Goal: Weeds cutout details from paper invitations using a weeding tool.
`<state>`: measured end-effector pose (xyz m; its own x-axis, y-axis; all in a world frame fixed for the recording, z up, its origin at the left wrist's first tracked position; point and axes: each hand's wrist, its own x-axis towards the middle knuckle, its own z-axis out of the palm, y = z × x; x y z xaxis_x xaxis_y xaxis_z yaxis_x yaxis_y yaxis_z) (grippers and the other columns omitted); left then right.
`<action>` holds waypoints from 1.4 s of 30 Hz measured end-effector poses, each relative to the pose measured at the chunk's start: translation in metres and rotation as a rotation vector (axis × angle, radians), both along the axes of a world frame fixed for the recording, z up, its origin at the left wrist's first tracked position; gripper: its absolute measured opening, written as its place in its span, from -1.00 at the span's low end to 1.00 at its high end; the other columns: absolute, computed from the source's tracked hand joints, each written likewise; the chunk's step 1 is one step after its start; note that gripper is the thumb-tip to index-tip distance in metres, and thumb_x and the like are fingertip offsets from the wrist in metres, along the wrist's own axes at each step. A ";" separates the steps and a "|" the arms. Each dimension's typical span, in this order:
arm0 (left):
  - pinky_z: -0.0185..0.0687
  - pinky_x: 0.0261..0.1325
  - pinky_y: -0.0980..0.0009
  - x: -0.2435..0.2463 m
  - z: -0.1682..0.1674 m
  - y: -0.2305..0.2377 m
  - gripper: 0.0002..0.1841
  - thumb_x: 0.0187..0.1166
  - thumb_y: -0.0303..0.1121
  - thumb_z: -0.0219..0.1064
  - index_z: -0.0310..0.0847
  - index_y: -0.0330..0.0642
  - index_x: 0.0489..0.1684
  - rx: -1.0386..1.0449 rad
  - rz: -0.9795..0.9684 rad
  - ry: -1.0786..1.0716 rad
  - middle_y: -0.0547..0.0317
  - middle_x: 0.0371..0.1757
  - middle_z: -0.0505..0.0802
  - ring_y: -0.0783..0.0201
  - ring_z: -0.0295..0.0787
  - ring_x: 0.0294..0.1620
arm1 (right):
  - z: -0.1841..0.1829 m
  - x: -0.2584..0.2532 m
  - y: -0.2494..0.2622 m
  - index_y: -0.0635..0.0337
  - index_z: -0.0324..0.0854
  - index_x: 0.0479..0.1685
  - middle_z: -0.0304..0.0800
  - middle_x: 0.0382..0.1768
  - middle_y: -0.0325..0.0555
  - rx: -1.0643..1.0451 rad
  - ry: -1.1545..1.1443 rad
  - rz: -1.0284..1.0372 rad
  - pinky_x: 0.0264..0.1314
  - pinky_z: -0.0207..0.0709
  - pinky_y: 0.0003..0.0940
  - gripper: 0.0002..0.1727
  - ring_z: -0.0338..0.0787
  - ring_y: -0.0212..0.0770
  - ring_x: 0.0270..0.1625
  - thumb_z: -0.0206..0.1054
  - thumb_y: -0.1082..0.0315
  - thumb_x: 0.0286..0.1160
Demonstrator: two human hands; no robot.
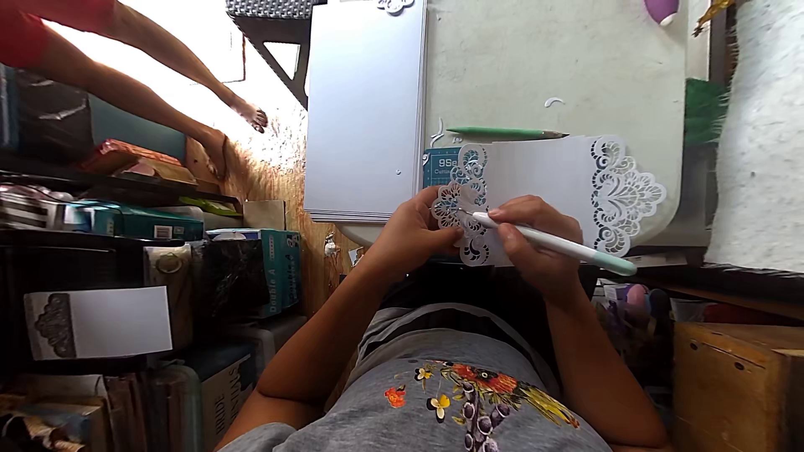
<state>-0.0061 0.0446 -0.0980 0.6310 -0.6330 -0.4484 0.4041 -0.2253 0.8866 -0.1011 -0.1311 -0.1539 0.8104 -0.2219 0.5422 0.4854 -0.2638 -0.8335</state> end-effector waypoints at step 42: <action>0.68 -0.31 0.65 0.002 0.004 -0.001 -0.80 0.73 -0.55 0.03 0.56 -0.10 0.03 -0.110 0.104 0.088 0.29 -0.27 0.82 0.54 0.73 -0.40 | 0.007 0.001 0.000 0.49 0.61 0.19 0.79 0.13 0.03 0.098 0.023 0.004 0.29 0.68 -0.46 -0.71 0.79 -0.37 0.17 0.21 0.45 0.69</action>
